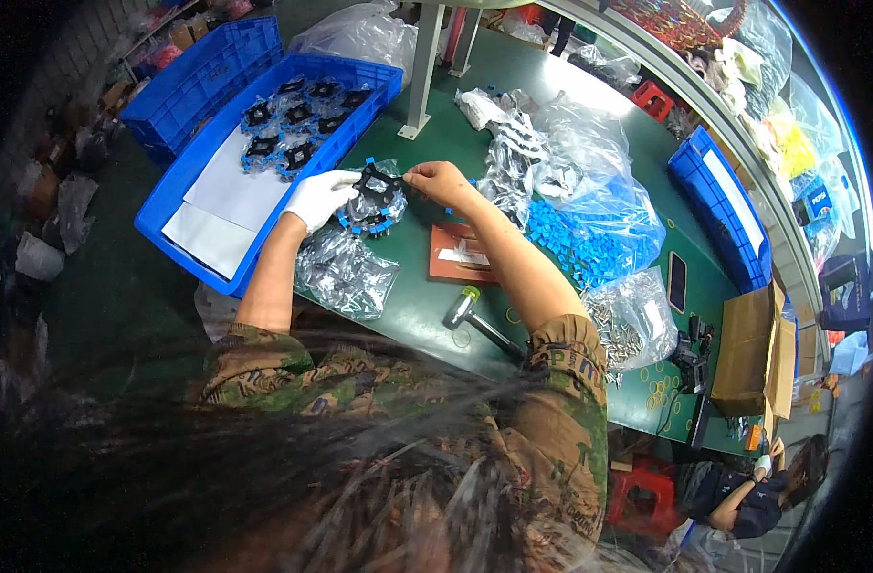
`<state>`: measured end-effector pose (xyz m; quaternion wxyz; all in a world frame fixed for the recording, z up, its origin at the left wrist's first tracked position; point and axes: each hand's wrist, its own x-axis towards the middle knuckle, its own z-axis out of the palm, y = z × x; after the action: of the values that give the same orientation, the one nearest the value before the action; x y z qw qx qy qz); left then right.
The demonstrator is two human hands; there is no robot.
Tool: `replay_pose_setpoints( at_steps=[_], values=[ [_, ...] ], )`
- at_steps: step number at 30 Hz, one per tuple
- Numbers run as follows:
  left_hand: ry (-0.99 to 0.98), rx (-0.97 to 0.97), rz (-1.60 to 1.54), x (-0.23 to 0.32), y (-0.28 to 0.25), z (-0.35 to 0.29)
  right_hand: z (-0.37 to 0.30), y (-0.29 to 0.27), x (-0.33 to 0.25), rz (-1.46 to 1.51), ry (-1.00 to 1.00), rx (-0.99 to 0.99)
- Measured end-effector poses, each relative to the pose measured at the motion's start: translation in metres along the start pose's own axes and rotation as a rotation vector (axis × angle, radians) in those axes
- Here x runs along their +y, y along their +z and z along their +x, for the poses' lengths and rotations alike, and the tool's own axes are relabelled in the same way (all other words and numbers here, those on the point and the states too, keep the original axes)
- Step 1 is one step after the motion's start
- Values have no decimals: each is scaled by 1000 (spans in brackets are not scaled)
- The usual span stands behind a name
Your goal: The person assembles small mechanical components at a workbench. They pick up black plastic parts and blue clips, insert metal pins, and use a hammer to secure the pieces together. The assembled units are then placed into clear plastic bags and organized into a blue crate.
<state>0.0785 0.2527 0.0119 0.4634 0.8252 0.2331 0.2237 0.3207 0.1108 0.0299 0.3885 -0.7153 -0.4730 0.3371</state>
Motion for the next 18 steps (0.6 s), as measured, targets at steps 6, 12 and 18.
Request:
replay_pose_setpoints(
  at_steps=[6,12,18],
  values=[
    [-65,-35,-65,1,-8,3,-7,6,0,-105,-46,52],
    [-83,-90,-61,-3,-10,1,-20,14,-5,-129,-46,84],
    [-37,-73,-17,1,-7,16,-26,9,-2,-14,32,61]
  ],
)
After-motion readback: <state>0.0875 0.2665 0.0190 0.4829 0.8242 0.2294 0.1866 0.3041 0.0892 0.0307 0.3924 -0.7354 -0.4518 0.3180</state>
